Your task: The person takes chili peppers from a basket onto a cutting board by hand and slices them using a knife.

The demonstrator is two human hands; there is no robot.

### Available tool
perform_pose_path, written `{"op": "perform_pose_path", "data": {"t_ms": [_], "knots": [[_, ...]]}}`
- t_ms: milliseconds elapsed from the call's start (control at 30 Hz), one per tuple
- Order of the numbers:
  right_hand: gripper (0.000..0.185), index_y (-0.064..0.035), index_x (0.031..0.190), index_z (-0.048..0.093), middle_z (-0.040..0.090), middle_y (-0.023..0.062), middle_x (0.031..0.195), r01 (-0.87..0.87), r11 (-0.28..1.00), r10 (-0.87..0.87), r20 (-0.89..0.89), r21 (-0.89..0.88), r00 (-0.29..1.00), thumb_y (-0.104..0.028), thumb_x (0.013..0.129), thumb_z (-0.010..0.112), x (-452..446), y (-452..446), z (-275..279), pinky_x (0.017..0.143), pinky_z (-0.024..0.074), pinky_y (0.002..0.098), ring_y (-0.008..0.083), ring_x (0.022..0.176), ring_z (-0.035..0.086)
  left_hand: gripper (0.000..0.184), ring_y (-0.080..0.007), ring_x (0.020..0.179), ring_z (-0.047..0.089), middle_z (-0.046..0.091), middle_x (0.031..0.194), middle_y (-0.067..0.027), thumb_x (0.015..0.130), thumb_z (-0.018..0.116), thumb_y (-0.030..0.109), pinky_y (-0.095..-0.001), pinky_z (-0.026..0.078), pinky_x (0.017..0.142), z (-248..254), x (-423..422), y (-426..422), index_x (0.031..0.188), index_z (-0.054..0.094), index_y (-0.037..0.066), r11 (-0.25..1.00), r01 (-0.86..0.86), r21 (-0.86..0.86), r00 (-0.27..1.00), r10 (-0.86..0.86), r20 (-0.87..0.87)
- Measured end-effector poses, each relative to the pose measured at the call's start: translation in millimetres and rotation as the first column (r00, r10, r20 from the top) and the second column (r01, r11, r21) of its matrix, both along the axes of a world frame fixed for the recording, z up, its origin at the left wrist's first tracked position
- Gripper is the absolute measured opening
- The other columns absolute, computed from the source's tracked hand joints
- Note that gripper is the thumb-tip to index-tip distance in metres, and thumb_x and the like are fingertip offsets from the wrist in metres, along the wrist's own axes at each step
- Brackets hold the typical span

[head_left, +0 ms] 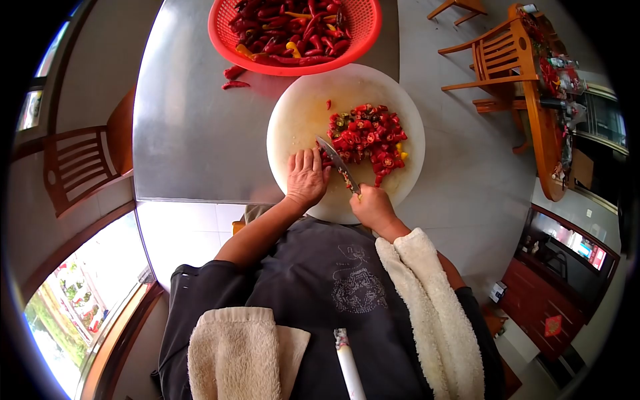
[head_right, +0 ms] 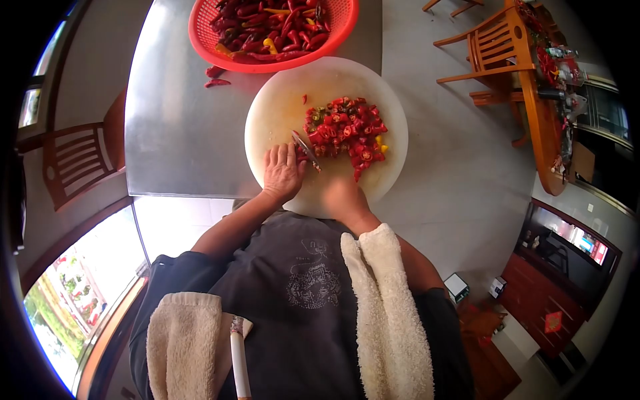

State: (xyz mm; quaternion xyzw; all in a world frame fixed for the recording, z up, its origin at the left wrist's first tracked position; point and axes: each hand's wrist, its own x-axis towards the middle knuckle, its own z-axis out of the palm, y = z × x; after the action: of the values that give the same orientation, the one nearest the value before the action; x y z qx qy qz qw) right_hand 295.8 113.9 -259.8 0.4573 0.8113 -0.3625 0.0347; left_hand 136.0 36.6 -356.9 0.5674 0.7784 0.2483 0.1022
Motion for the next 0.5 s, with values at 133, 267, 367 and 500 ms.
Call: {"op": "perform_pose_path", "data": {"t_ms": [133, 267, 367, 500], "knots": [[0.019, 0.0041, 0.082, 0.062, 0.063, 0.0264, 0.071, -0.051, 0.999, 0.051, 0.028, -0.001, 0.998, -0.015, 0.082, 0.058, 0, 0, 4, 0.067, 0.051, 0.0511, 0.0445, 0.071, 0.063, 0.053, -0.0356, 0.112, 0.047, 0.051, 0.117, -0.0187, 0.084, 0.062, 0.024, -0.0481, 0.034, 0.1, 0, 0, 3, 0.127, 0.048, -0.005, 1.0, 0.001, 0.024, 1.0, 0.0, -0.017], [0.02, 0.0043, 0.082, 0.063, 0.063, 0.028, 0.075, -0.026, 0.999, 0.028, 0.07, -0.039, 0.997, -0.015, 0.083, 0.057, -3, 0, 3, 0.068, 0.0511, 0.0513, 0.0451, 0.074, 0.064, 0.048, -0.0354, 0.111, 0.047, 0.052, 0.116, -0.0183, 0.083, 0.063, 0.022, -0.0476, 0.034, 0.099, -1, 0, 4, 0.122, 0.052, -0.005, 1.0, 0.023, 0.022, 0.999, -0.022, -0.037], [0.02, 0.004, 0.083, 0.063, 0.064, 0.0289, 0.077, -0.019, 0.998, 0.021, 0.032, -0.059, 0.999, -0.015, 0.084, 0.057, -18, 2, 1, 0.069, 0.0512, 0.0513, 0.0455, 0.075, 0.064, 0.044, -0.0339, 0.108, 0.047, 0.052, 0.112, -0.0164, 0.081, 0.064, 0.023, -0.0458, 0.037, 0.096, -2, 0, 7, 0.115, 0.056, -0.004, 0.999, 0.035, 0.014, 0.997, -0.033, -0.068], [0.009, -0.004, 0.08, 0.06, 0.061, 0.0182, 0.076, -0.226, 0.934, 0.239, -0.013, 0.278, 0.971, -0.013, 0.081, 0.058, -37, 10, -6, 0.065, 0.0488, 0.0457, 0.0359, 0.072, 0.061, 0.042, -0.0337, 0.108, 0.047, 0.052, 0.112, -0.0158, 0.081, 0.064, 0.023, -0.0462, 0.037, 0.096, -5, 0, 8, 0.114, 0.056, -0.002, 0.996, 0.017, 0.082, 0.994, -0.008, -0.108]]}}
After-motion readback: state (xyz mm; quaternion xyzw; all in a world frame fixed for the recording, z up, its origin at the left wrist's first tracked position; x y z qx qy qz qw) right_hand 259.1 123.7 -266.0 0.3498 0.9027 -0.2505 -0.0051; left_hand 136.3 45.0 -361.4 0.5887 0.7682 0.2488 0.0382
